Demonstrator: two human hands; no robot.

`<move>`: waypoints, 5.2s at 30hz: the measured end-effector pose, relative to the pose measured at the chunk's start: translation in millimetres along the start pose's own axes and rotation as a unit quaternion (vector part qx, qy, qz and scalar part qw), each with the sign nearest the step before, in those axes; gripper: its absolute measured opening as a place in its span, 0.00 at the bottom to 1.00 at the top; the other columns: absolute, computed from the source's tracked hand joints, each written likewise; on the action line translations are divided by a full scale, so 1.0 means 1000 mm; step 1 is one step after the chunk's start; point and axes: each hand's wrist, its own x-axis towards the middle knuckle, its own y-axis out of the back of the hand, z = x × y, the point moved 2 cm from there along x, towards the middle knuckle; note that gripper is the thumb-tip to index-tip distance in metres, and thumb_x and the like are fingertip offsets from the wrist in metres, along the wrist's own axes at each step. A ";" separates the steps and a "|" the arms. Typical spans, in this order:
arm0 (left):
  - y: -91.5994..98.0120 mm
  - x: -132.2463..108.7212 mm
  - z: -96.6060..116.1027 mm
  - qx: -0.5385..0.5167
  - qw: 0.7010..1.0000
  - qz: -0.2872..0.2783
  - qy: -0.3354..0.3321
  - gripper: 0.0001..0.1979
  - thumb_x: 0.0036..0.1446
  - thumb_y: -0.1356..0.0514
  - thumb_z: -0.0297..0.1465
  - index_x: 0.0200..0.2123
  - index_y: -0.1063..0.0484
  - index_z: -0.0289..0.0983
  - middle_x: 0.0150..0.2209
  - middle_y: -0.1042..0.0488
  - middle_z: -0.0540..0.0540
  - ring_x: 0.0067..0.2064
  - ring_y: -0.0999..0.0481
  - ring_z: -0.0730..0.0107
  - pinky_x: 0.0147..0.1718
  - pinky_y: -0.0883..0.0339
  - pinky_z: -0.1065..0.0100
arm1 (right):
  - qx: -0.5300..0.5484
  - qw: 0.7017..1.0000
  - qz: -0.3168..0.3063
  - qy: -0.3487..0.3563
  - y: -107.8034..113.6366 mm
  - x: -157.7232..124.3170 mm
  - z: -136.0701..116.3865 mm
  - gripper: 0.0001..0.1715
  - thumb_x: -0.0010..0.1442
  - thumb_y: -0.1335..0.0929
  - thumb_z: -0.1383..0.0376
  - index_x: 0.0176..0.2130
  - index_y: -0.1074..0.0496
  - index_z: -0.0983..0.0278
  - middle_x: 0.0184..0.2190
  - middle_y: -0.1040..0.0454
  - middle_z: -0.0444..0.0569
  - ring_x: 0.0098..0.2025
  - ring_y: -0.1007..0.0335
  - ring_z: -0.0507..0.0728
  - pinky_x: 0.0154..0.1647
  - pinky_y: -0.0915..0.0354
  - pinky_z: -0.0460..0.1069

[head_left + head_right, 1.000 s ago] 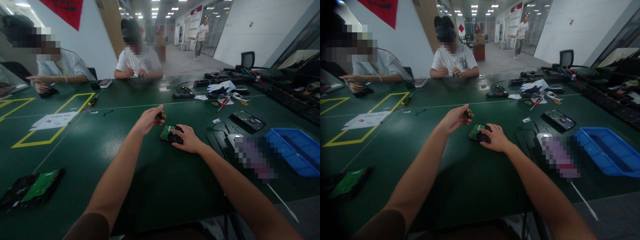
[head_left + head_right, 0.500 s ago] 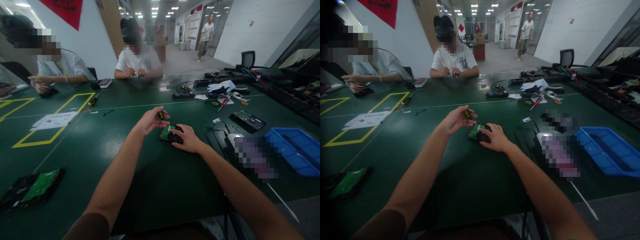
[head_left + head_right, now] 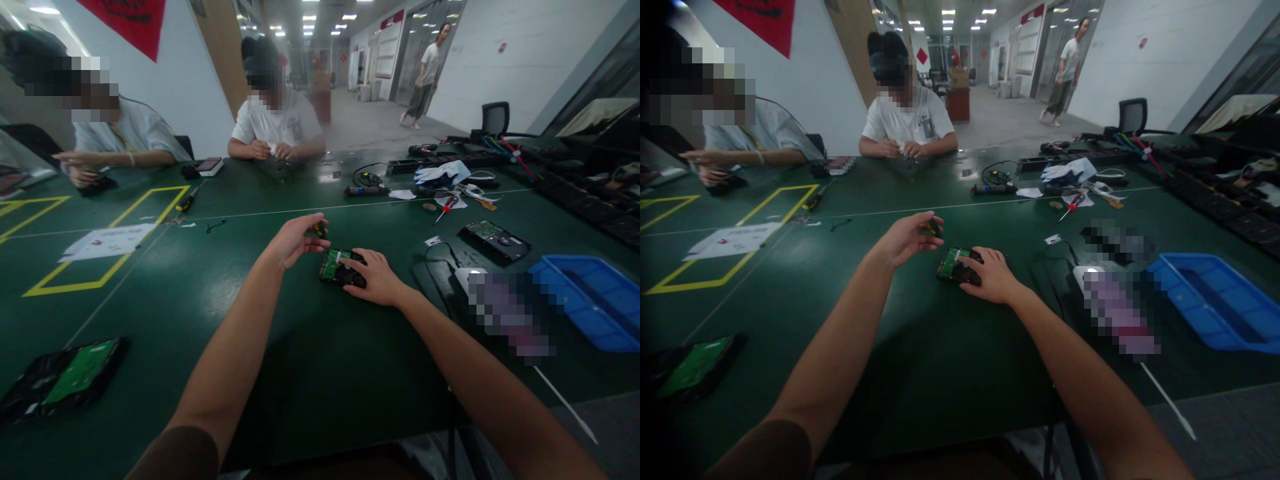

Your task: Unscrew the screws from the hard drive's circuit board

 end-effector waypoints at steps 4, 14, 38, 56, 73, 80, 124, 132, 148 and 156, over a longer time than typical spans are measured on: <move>-0.005 -0.002 0.000 -0.017 1.000 -0.015 0.011 0.16 0.63 0.38 0.42 0.42 0.25 0.34 0.42 0.20 0.39 0.34 0.17 0.63 0.30 0.25 0.67 | 0.002 1.000 0.002 0.002 0.001 0.000 -0.001 0.41 0.63 0.31 0.42 0.69 0.37 0.50 0.68 0.42 0.58 0.67 0.45 0.73 0.66 0.48 0.70; -0.030 -0.006 -0.007 -0.040 0.997 -0.062 0.037 0.16 0.63 0.39 0.43 0.44 0.31 0.36 0.46 0.20 0.36 0.33 0.17 0.63 0.33 0.23 0.63 | -0.001 1.000 -0.002 -0.001 0.002 0.001 -0.003 0.42 0.63 0.31 0.43 0.69 0.37 0.50 0.68 0.43 0.58 0.68 0.46 0.73 0.67 0.49 0.70; -0.014 -0.004 -0.001 -0.005 1.000 -0.009 0.005 0.19 0.62 0.37 0.46 0.39 0.24 0.34 0.40 0.20 0.36 0.33 0.20 0.66 0.31 0.26 0.68 | 0.002 1.000 -0.005 0.001 0.003 0.000 -0.004 0.41 0.63 0.31 0.42 0.69 0.37 0.51 0.68 0.42 0.58 0.67 0.45 0.73 0.66 0.49 0.70; -0.027 -0.008 -0.004 0.029 0.998 -0.050 0.004 0.17 0.62 0.36 0.43 0.43 0.25 0.35 0.45 0.20 0.36 0.33 0.18 0.64 0.30 0.26 0.66 | 0.000 1.000 -0.009 -0.004 0.004 0.001 -0.005 0.42 0.63 0.31 0.42 0.69 0.37 0.51 0.68 0.43 0.59 0.68 0.46 0.74 0.67 0.49 0.70; 0.000 -0.008 0.007 0.054 0.999 0.007 -0.006 0.17 0.60 0.36 0.41 0.44 0.24 0.34 0.43 0.22 0.37 0.32 0.16 0.61 0.26 0.27 0.68 | 0.003 1.000 -0.007 0.000 0.003 0.001 -0.003 0.42 0.63 0.31 0.42 0.70 0.38 0.49 0.68 0.42 0.57 0.68 0.46 0.73 0.66 0.49 0.70; -0.009 -0.009 0.006 0.032 0.999 -0.008 0.002 0.17 0.62 0.40 0.41 0.45 0.24 0.34 0.46 0.19 0.35 0.33 0.16 0.61 0.28 0.26 0.66 | 0.001 1.000 -0.009 0.001 0.004 0.000 -0.003 0.41 0.63 0.31 0.42 0.69 0.37 0.51 0.68 0.42 0.58 0.68 0.45 0.73 0.67 0.49 0.71; -0.013 -0.010 0.003 0.077 0.988 -0.087 0.101 0.26 0.59 0.36 0.52 0.45 0.24 0.34 0.29 0.20 0.40 0.23 0.24 0.71 0.22 0.35 0.71 | -0.009 1.000 0.011 0.008 -0.001 0.000 -0.001 0.41 0.62 0.30 0.43 0.69 0.37 0.51 0.66 0.41 0.60 0.67 0.44 0.73 0.65 0.47 0.70; -0.013 -0.007 -0.005 -0.012 0.981 -0.122 0.149 0.31 0.62 0.41 0.54 0.50 0.25 0.31 0.36 0.17 0.34 0.26 0.20 0.66 0.22 0.31 0.71 | 0.001 1.000 0.013 0.011 -0.001 0.000 -0.001 0.42 0.62 0.30 0.43 0.69 0.36 0.52 0.67 0.41 0.60 0.66 0.44 0.74 0.65 0.48 0.70; -0.007 -0.009 0.004 0.050 0.990 -0.066 0.112 0.28 0.60 0.36 0.53 0.47 0.26 0.33 0.37 0.18 0.35 0.30 0.20 0.66 0.27 0.30 0.69 | 0.006 1.000 0.004 0.001 0.001 0.000 -0.002 0.41 0.62 0.30 0.43 0.69 0.38 0.49 0.68 0.41 0.57 0.67 0.46 0.74 0.65 0.49 0.71; -0.003 -0.007 0.003 0.099 0.991 -0.028 0.081 0.25 0.59 0.36 0.53 0.43 0.27 0.35 0.32 0.20 0.40 0.27 0.24 0.69 0.24 0.36 0.69 | 0.002 1.000 0.002 0.007 0.004 0.000 -0.003 0.41 0.62 0.30 0.43 0.69 0.36 0.52 0.68 0.41 0.60 0.67 0.45 0.74 0.66 0.48 0.70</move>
